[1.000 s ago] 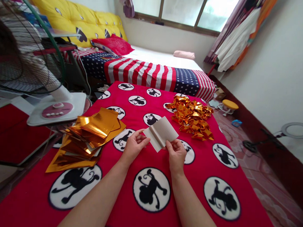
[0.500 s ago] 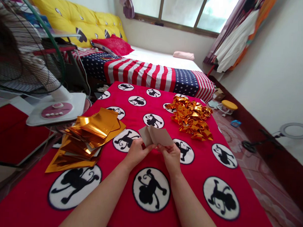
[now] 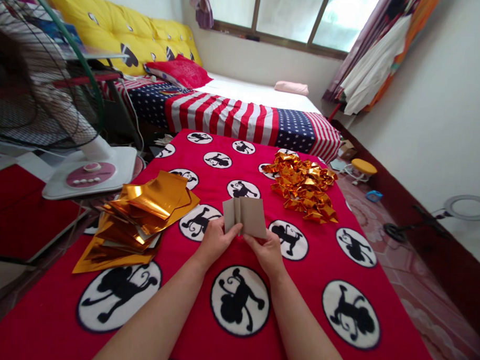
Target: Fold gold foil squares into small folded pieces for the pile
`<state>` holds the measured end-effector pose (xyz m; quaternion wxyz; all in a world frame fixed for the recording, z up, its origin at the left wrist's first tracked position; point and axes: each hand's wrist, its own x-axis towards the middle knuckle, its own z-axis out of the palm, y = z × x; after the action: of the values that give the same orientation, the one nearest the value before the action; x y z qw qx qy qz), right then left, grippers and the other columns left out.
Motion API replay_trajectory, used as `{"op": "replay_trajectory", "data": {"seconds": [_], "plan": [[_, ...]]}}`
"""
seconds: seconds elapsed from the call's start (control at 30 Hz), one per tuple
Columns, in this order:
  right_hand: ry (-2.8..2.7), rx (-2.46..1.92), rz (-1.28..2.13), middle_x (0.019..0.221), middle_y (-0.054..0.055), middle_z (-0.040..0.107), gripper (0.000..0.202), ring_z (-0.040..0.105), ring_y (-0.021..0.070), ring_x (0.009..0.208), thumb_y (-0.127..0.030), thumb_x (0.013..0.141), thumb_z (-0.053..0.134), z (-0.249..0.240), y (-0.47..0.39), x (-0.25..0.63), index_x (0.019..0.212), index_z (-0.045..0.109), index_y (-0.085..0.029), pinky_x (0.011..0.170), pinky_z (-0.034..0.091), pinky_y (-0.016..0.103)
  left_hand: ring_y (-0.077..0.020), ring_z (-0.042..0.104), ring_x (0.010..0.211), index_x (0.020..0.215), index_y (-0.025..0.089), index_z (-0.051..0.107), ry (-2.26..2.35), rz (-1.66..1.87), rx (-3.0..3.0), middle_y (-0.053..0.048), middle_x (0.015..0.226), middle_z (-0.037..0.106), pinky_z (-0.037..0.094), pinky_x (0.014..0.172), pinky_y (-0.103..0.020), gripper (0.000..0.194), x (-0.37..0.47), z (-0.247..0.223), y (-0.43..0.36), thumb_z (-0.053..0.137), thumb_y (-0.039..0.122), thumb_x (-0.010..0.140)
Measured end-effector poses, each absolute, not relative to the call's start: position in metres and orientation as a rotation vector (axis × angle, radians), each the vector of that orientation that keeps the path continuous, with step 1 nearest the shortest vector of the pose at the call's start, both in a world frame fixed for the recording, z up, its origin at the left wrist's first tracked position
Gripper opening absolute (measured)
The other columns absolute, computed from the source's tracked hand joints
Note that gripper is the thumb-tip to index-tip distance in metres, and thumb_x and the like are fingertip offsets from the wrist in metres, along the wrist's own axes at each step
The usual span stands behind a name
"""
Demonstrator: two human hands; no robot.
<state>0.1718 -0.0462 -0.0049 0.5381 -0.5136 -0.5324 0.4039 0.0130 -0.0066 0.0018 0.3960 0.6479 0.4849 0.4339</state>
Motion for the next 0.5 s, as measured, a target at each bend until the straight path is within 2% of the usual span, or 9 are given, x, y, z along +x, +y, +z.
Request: {"op": "replay_trajectory", "data": {"seconds": [0.1,0.23,0.33,0.5], "plan": [[-1.261,-1.216,1.007,0.078,0.003,0.072,0.021,0.065,0.0203,0.069,-0.037,0.074,0.072,-0.002,-0.047,0.171,0.082,0.072,-0.018,0.065,0.052,0.031,-0.0121,0.049,0.053,0.062,0.015,0.059,1.231,1.115,1.618,0.001,0.055,0.056,0.035,0.051,-0.022,0.030,0.013,-0.001,-0.005,0.064,0.041,0.078],[-1.054,-1.187,0.960,0.090,0.005,0.073,0.034,0.067,0.0222,0.081,-0.043,0.074,0.071,0.000,-0.047,0.172,0.098,0.069,-0.019,0.075,0.053,0.034,-0.0124,0.048,0.053,0.065,0.015,0.064,1.190,1.075,1.597,0.001,0.055,0.057,0.036,0.052,-0.022,0.030,0.011,0.000,-0.006,0.066,0.042,0.077],[-0.976,-1.192,0.897,0.097,0.007,0.072,0.036,0.066,0.0215,0.087,-0.042,0.077,0.069,-0.001,-0.046,0.176,0.104,0.066,-0.018,0.080,0.051,0.034,-0.0123,0.048,0.055,0.065,0.014,0.066,1.077,1.017,1.650,0.001,0.057,0.056,0.036,0.053,-0.022,0.031,0.010,0.004,-0.006,0.062,0.041,0.080],[-0.860,-1.158,0.819,0.092,0.005,0.069,0.036,0.063,0.0173,0.079,-0.042,0.079,0.067,-0.006,-0.043,0.183,0.106,0.063,-0.019,0.070,0.050,0.028,-0.0114,0.046,0.057,0.074,0.016,0.072,0.985,0.953,1.825,0.001,0.060,0.051,0.033,0.054,-0.022,0.023,0.008,0.005,-0.006,0.062,0.035,0.081]]}}
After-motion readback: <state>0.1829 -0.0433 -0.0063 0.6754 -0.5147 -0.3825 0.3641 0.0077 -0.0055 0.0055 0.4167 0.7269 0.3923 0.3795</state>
